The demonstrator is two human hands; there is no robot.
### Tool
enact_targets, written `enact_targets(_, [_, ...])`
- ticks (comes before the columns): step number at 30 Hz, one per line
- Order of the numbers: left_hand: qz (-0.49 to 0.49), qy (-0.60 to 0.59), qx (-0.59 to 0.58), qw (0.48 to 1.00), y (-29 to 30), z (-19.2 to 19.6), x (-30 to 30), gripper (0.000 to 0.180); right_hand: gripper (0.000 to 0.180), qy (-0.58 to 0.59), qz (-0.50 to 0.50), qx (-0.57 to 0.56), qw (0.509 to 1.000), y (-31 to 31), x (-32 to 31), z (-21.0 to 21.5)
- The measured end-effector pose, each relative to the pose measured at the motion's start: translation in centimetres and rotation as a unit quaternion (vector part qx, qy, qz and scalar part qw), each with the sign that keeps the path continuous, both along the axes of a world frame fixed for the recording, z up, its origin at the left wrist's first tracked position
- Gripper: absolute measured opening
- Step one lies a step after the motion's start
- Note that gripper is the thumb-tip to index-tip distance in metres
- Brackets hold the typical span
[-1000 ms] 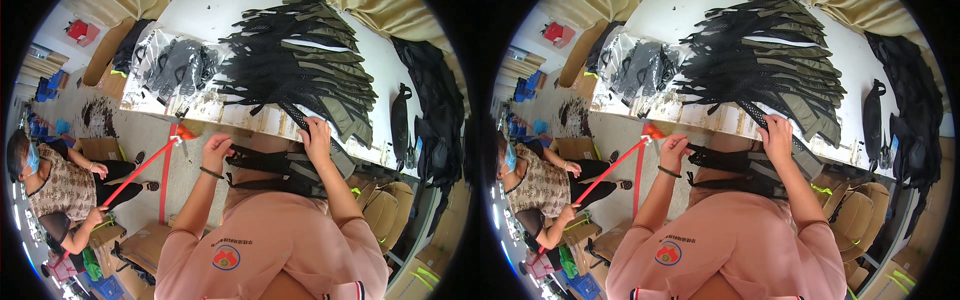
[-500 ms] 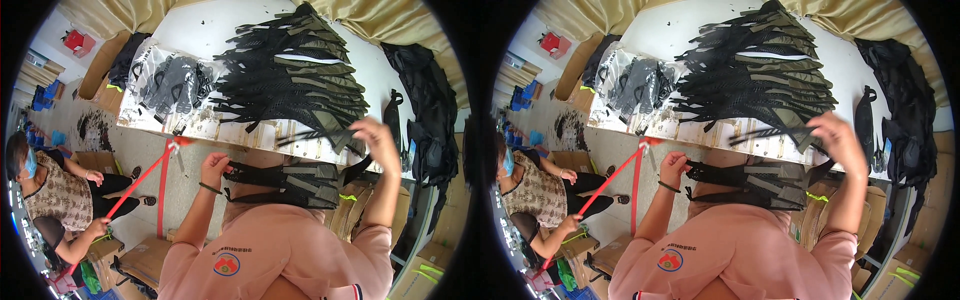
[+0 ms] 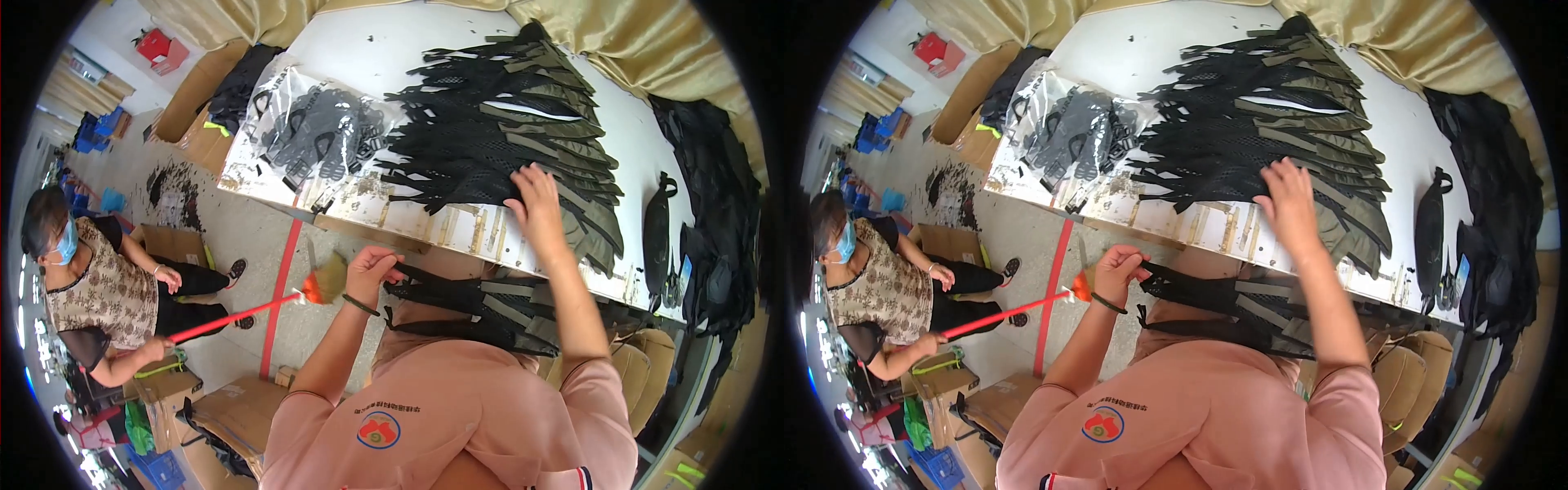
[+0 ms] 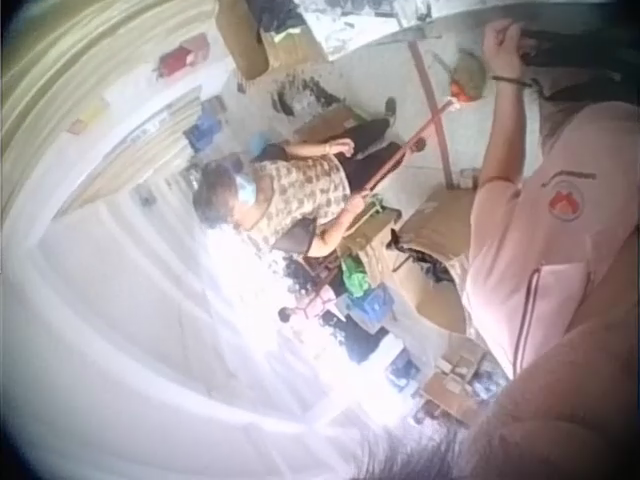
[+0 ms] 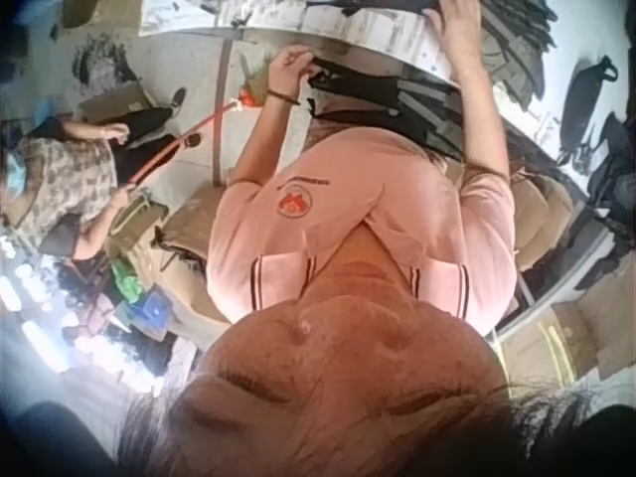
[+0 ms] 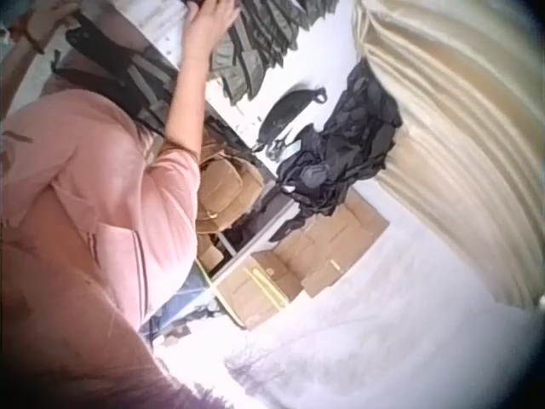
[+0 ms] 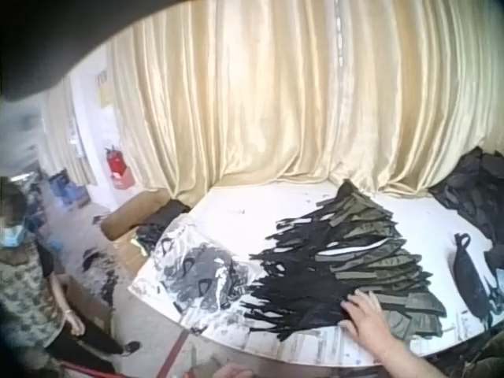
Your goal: Assembling plastic buckles and clips onto mesh fabric strips for tactical gear in a factory environment.
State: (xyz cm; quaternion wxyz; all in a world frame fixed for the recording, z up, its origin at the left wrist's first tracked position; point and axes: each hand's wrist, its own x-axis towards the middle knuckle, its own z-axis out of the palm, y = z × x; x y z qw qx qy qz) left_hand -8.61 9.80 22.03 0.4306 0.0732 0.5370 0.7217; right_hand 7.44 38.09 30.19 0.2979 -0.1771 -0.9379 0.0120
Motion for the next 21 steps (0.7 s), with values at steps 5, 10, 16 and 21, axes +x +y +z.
enact_targets(5, [-0.005,0.051,0.003,0.999,0.7,1.9,0.0,0.007,0.022,0.01,0.171,-0.395,0.902,-12.8,-2.5,-1.2])
enact_targets(10, [-0.067,0.29,-0.021,0.954,3.4,3.9,-1.1,0.015,0.017,-0.066,0.154,-0.666,0.726,-13.9,-2.1,-3.8])
enact_targets(16, [-0.008,0.72,-0.211,0.66,9.8,4.3,-13.9,0.041,0.017,-0.016,0.14,-0.714,0.686,-13.4,-2.2,-2.3])
enact_targets(21, [-0.086,0.723,-0.245,0.64,10.5,2.5,-16.9,0.025,0.016,0.024,0.122,-0.736,0.665,-12.6,-2.3,-2.4])
